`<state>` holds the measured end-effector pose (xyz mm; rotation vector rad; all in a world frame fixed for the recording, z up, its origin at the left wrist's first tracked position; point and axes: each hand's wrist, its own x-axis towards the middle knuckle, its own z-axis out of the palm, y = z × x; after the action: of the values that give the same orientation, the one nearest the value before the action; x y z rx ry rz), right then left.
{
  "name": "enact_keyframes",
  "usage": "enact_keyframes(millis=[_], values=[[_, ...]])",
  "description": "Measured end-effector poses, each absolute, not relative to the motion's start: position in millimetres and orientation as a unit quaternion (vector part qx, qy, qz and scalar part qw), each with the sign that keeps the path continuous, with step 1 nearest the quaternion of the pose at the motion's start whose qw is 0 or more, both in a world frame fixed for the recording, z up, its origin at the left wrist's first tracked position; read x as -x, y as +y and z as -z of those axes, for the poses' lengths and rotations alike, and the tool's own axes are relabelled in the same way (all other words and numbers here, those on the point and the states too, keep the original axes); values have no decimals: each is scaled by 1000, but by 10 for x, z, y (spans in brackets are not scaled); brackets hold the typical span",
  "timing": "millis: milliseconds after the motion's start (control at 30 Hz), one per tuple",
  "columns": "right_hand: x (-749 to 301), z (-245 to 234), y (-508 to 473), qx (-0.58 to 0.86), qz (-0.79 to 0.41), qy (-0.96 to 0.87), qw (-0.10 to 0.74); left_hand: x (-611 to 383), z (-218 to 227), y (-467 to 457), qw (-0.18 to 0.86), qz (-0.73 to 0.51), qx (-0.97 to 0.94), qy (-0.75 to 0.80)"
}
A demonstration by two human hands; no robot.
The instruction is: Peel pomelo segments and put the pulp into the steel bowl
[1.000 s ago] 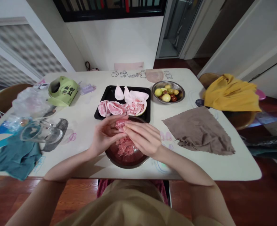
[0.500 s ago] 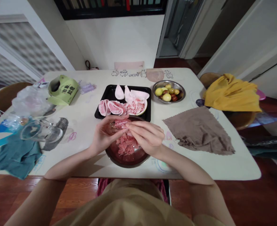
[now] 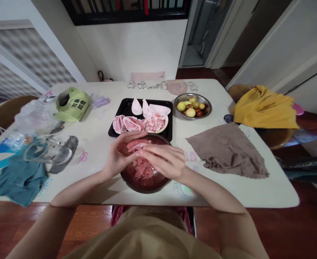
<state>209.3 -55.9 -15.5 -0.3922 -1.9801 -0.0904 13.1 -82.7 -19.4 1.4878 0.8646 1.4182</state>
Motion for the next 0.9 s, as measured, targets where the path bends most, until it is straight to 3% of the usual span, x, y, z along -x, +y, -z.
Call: enact_keyframes(millis=[167,367,567,733,900], values=[[-2097,113,-564,120,146,-864,467,-71,159,-838,357,-568,-648,361],[-2158,78,-608,134,126,-874,449,-58,138,-903,313,-554,-680,364],[-2267,90,-644,126,65,-876,461,-39,145,-937,270,-541,-710,362],[-2303,117,-705,170,56,-869,461,-27,179,-950,301,-552,-693,354],[-2267,122,-649,243,84,-813,523,-65,154,-945,317,-574,-667,355]])
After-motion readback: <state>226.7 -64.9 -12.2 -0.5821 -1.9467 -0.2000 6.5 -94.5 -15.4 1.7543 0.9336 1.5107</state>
